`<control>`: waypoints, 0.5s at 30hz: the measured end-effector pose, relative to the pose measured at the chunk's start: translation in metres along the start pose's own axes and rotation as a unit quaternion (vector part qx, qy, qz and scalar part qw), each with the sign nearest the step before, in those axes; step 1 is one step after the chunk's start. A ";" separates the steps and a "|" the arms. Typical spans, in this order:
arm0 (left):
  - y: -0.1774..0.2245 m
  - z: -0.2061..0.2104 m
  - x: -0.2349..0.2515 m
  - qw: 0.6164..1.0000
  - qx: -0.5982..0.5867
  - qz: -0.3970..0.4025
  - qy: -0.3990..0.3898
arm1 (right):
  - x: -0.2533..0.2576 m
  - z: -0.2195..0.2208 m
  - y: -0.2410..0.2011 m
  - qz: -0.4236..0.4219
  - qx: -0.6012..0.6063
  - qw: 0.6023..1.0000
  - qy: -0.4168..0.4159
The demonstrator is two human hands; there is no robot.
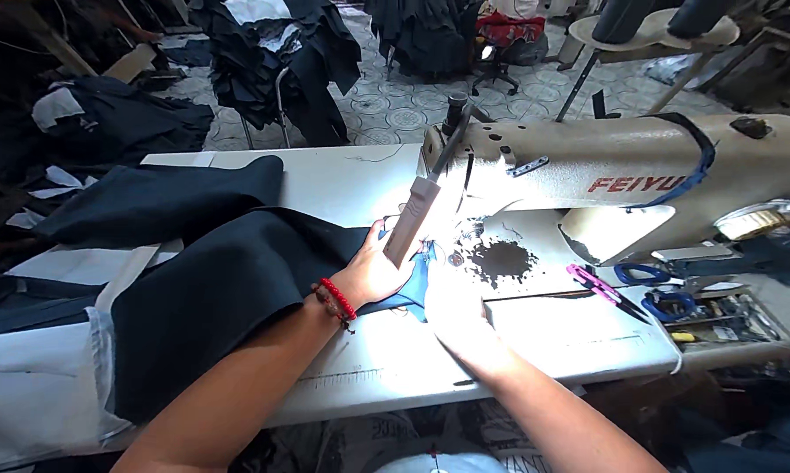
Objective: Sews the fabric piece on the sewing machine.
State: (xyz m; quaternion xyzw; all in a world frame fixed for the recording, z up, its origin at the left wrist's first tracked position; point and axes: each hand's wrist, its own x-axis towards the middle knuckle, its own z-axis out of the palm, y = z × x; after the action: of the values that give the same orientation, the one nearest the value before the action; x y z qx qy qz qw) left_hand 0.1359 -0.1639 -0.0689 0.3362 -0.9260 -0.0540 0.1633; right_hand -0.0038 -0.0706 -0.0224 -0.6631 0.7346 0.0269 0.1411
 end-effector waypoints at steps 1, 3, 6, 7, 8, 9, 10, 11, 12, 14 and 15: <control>0.005 -0.007 -0.006 1.000 0.004 -0.006 0.003 | 0.002 0.006 0.011 -0.012 0.072 0.996 0.051; 0.022 -0.028 -0.025 0.998 0.017 -0.043 0.053 | 0.007 0.010 0.034 -0.033 0.241 0.966 0.088; 0.030 -0.043 -0.083 0.970 0.086 -0.169 0.154 | 0.006 0.009 0.050 -0.007 0.487 0.873 -0.041; 0.027 -0.043 -0.107 0.955 0.089 -0.241 0.149 | 0.003 0.012 0.049 -0.003 0.543 0.838 -0.044; 0.024 -0.042 -0.130 0.938 0.081 -0.312 0.126 | 0.000 0.016 0.046 -0.006 0.579 0.815 -0.020; 0.023 -0.040 -0.150 0.921 0.067 -0.372 0.092 | -0.002 0.022 0.042 -0.015 0.604 0.796 0.018; 0.026 -0.037 -0.165 0.908 0.064 -0.410 0.066 | -0.002 0.028 0.037 -0.025 0.621 0.781 0.062; 0.034 -0.035 -0.174 0.899 0.071 -0.429 0.056 | -0.003 0.034 0.031 -0.034 0.631 0.768 0.102; 0.046 -0.034 -0.180 0.895 0.077 -0.437 0.051 | -0.004 0.039 0.025 -0.031 0.641 0.754 0.139; 0.072 -0.031 -0.187 0.891 0.085 -0.443 0.052 | -0.006 0.045 0.016 0.004 0.661 0.727 0.186; 0.082 -0.028 -0.190 0.890 0.088 -0.443 0.058 | -0.008 0.045 0.015 0.026 0.656 0.726 0.203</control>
State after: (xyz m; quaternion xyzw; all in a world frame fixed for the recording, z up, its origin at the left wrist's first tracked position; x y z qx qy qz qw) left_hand 0.2328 0.0212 -0.0759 0.7269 -0.6709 -0.0197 0.1453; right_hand -0.0097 -0.0509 -0.0658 -0.3756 0.5967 -0.5937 0.3880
